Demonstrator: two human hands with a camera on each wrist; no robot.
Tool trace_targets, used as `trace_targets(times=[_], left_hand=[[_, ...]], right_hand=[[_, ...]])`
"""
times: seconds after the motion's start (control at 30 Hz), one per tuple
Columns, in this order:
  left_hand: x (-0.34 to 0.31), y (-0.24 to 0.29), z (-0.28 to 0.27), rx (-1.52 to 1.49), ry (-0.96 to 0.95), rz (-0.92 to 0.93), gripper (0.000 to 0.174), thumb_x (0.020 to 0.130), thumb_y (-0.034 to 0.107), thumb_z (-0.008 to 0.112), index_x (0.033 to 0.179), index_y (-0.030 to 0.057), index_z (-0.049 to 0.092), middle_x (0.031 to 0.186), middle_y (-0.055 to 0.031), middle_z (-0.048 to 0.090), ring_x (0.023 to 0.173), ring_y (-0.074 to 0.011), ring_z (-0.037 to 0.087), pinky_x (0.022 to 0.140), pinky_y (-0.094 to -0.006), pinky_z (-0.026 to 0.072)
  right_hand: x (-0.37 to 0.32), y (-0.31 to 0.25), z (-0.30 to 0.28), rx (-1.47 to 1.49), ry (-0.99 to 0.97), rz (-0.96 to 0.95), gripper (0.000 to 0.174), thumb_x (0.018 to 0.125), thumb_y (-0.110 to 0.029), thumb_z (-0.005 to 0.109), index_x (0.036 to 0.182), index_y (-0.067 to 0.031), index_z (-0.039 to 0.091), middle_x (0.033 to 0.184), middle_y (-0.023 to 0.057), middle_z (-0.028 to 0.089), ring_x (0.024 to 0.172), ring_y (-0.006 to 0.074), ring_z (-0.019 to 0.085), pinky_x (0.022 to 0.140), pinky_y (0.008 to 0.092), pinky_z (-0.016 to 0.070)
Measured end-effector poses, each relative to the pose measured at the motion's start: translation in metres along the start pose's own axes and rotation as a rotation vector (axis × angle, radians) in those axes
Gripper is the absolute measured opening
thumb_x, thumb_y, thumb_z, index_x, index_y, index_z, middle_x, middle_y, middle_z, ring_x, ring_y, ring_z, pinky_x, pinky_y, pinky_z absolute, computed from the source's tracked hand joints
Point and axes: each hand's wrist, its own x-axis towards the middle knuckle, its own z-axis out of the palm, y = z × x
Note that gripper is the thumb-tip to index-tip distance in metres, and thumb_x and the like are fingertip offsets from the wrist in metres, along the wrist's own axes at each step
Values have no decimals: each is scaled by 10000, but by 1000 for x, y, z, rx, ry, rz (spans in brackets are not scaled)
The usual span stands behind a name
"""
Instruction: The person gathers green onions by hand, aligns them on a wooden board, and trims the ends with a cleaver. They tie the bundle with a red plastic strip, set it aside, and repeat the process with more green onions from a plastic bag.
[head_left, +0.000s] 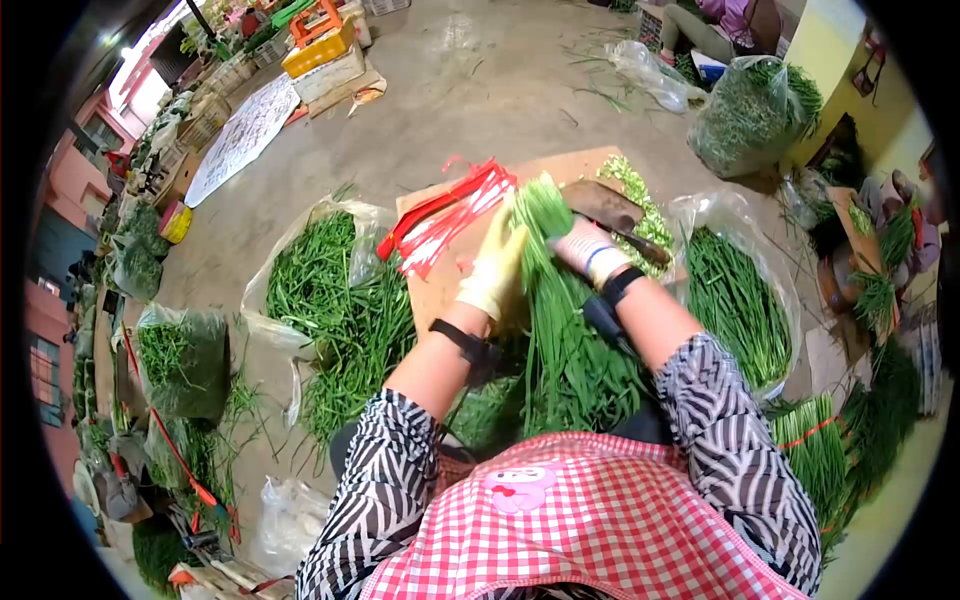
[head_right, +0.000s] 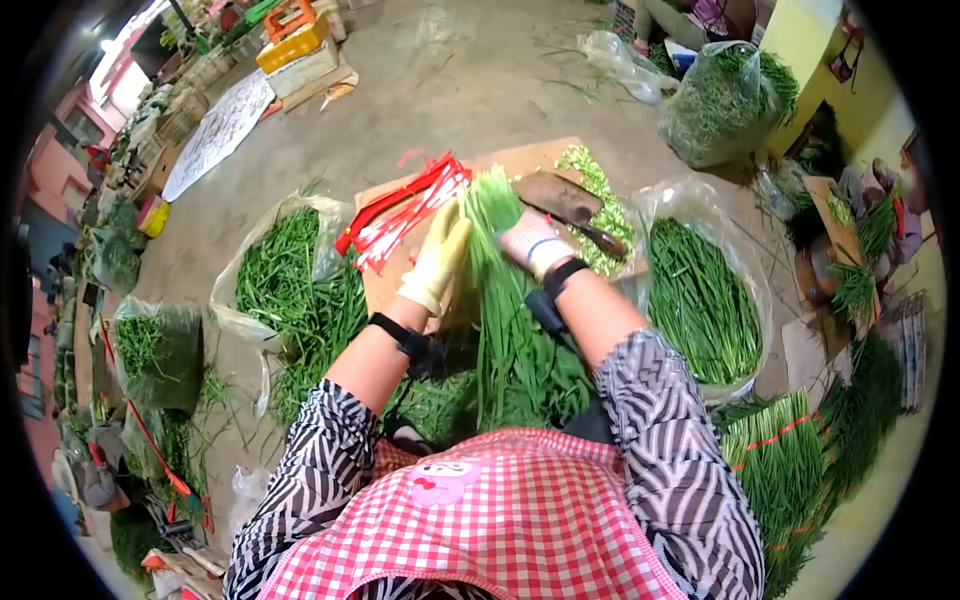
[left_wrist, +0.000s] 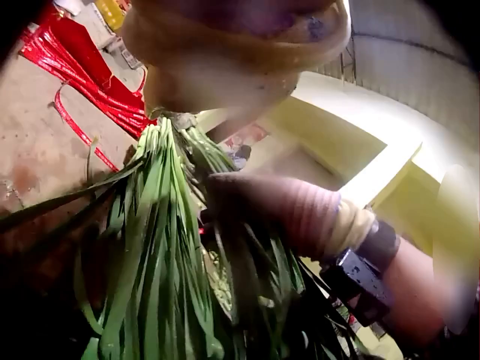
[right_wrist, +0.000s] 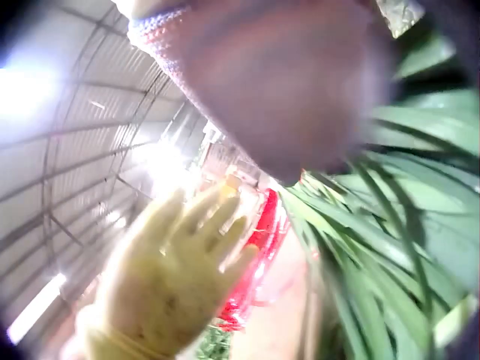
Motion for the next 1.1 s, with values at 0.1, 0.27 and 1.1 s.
trace_targets(times=[0.1,0.27,1.1], left_hand=[[31,-28,-3,885,-129,303,575,1029,276,587,1555,89,453,1593,-216,445,1543,-387,311,1273,-436,218],[62,-65,-1,944,-453,195,472,1095,380,431,1516,196,538,1614,-67,474,1570,-376,264,1275,-593,44],[51,-38,31,1388,-555,510,496,1013,246,625,1472,72,552,1517,-161,548,1483,-409,396,1235,-562,242]], right_hand=[[42,45,57,-349,-158,222,555,960,-417,596,1411,-92,613,1379,222,648,1294,364,625,1064,462,505],[54,67,81,-440,-123,41,460,1034,-359,512,1396,-101,629,1453,213,599,1315,345,607,1061,483,510],[-302,302,-72,-182,235,713,886,871,-534,741,1496,41,489,1239,258,708,1158,395,675,1037,423,517]])
